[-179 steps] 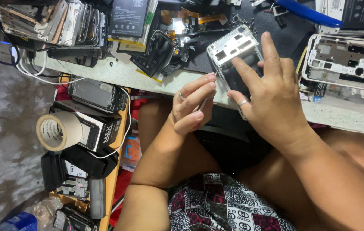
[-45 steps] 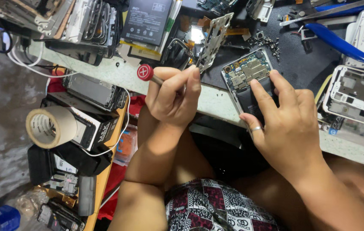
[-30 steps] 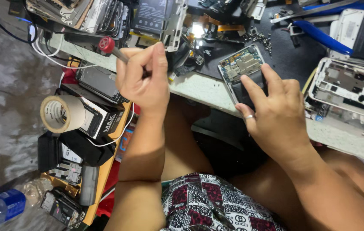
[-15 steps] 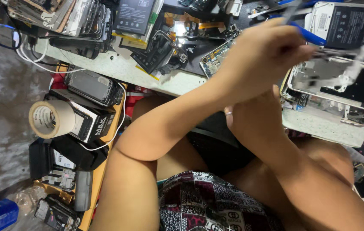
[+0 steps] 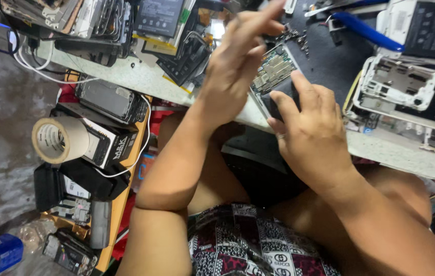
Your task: The person uses a screwdriver to remove screws from a smartphone's internal components. They then use a red-handled screwdriver to continue disassembling the phone, focusing on the motherboard and battery area.
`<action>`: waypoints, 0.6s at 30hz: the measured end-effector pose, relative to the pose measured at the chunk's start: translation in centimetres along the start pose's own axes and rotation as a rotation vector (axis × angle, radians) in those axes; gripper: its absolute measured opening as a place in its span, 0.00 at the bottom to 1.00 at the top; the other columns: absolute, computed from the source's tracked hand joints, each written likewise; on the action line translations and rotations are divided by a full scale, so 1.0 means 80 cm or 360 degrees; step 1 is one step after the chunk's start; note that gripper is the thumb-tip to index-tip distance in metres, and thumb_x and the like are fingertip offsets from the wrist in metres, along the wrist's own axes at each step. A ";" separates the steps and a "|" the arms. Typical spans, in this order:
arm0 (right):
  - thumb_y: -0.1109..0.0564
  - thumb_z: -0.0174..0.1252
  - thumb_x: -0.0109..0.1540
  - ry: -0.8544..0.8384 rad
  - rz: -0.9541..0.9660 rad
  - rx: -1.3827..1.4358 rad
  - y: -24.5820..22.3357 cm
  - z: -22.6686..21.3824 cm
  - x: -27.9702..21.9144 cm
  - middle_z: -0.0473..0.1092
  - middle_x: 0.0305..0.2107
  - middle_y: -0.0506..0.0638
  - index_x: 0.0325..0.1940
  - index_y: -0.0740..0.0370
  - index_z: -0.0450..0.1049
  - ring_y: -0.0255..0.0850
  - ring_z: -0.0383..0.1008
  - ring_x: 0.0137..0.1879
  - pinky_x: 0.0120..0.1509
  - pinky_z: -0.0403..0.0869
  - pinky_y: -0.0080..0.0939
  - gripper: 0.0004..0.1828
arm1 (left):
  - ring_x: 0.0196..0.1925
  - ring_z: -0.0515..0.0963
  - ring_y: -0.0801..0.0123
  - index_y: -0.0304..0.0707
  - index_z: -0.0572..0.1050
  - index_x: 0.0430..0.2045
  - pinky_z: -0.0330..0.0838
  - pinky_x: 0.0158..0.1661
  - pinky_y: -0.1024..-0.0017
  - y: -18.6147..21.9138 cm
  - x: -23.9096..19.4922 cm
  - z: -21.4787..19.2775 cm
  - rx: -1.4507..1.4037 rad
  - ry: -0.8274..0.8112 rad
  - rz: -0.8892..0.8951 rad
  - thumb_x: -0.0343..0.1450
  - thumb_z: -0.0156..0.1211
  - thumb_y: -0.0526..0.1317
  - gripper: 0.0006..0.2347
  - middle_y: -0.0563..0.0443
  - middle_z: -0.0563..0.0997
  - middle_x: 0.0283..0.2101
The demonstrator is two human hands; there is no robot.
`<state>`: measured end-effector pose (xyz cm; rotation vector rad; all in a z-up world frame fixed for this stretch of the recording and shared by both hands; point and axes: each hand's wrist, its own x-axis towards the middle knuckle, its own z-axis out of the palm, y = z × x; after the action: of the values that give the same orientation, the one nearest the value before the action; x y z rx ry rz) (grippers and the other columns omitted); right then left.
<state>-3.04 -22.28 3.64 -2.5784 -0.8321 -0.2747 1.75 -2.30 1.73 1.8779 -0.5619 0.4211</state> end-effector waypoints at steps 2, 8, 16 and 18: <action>0.56 0.67 0.59 -0.0089 0.0034 0.0008 -0.002 -0.005 -0.001 0.63 0.64 0.63 0.61 0.61 0.74 0.59 0.66 0.65 0.67 0.68 0.55 0.27 | 0.42 0.73 0.77 0.48 0.59 0.71 0.74 0.46 0.79 -0.002 -0.021 -0.012 -0.0090 0.0051 -0.0149 0.84 0.49 0.25 0.21 0.50 0.76 0.57; 0.58 0.64 0.60 -0.0213 -0.0003 -0.0123 -0.015 -0.011 -0.001 0.64 0.64 0.64 0.67 0.61 0.72 0.59 0.64 0.69 0.72 0.67 0.53 0.30 | 0.45 0.83 0.69 0.58 0.41 0.77 0.82 0.47 0.77 -0.025 -0.050 0.000 -0.0467 0.0290 -0.0124 0.82 0.59 0.27 0.35 0.41 0.77 0.59; 0.56 0.64 0.59 -0.0250 -0.0013 -0.0150 -0.016 -0.014 0.000 0.65 0.64 0.65 0.67 0.62 0.72 0.59 0.65 0.68 0.71 0.67 0.53 0.31 | 0.46 0.86 0.60 0.62 0.35 0.72 0.84 0.49 0.69 -0.041 -0.068 0.013 -0.0686 0.0576 -0.0115 0.79 0.65 0.26 0.41 0.32 0.78 0.55; 0.56 0.64 0.59 -0.0248 -0.0013 -0.0154 -0.016 -0.014 0.001 0.65 0.64 0.65 0.67 0.62 0.72 0.59 0.65 0.69 0.72 0.67 0.52 0.31 | 0.46 0.85 0.58 0.58 0.41 0.71 0.84 0.50 0.67 -0.043 -0.068 0.015 -0.0688 0.0589 -0.0108 0.79 0.64 0.26 0.37 0.32 0.78 0.54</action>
<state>-3.79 -21.80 5.08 -2.7148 -0.9050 -0.1199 -0.75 -1.34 -4.26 1.3593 -0.3070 0.5396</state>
